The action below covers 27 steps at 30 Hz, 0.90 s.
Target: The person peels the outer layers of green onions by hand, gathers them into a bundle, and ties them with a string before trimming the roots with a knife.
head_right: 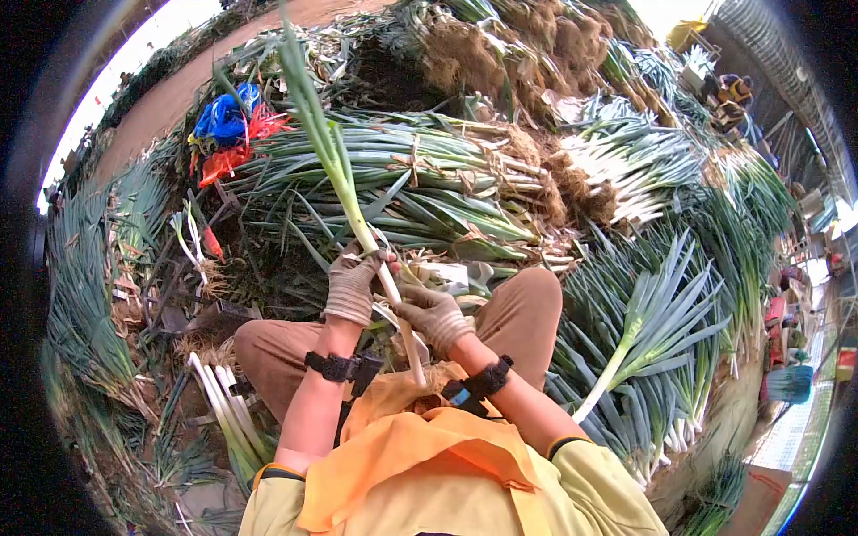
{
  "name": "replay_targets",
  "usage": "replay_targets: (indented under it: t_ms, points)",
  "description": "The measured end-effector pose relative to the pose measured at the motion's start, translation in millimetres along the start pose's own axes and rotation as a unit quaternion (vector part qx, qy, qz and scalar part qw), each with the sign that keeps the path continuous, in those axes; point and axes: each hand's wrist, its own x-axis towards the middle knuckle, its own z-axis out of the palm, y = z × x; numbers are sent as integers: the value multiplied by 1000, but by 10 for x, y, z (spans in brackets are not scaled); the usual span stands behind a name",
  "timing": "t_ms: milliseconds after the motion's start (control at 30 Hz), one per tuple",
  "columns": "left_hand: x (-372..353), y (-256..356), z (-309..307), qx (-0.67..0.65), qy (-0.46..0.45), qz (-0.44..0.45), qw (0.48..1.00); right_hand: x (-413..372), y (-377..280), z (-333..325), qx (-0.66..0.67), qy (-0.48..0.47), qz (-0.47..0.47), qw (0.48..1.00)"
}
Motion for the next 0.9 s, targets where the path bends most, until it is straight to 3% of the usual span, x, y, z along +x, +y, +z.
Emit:
replay_targets:
  t_ms: [100,200,300,467,500,533,567,600,667,700,767,833,867,900]
  points:
    - [-52,-1,40,28,7,7,1000,79,42,-36,7,12,58,998]
    - [-62,-5,22,40,12,-2,999,50,37,-71,38,14,44,998]
    - [-21,-92,-45,1,1,0,1000,46,35,-125,-50,30,-5,998]
    - [-61,-65,-76,-23,8,-35,999,-386,-251,-406,100,-153,103,978]
    - [-42,-91,-128,-27,3,-34,999,-542,-241,-479,-39,-121,-134,983]
    - [-30,-116,-164,-32,-3,-34,999,-701,-243,-576,-175,-82,-362,912]
    - [-32,-114,-171,-38,1,-36,999,-864,-354,-686,55,-79,-181,979]
    - [-11,-150,-206,-43,-1,-37,998,-995,-441,-816,282,-65,14,957]
    - [-17,-169,-201,-91,-19,-50,994,-953,-414,-1124,259,-112,-40,959]
    - [-20,-180,-178,-90,-16,-56,994,-941,-473,-1199,-38,10,7,999]
    - [-44,-196,-107,-111,-21,-65,991,-597,68,-1285,-34,28,-37,998]
    - [-160,-182,-33,-120,-50,-66,989,-418,218,-1149,-161,-17,-81,984]
    - [-216,-177,-3,-99,-55,-64,991,-409,202,-992,-286,-73,-83,952]
    - [-260,-178,12,-123,-72,-42,989,-376,217,-814,-241,-99,-97,961]
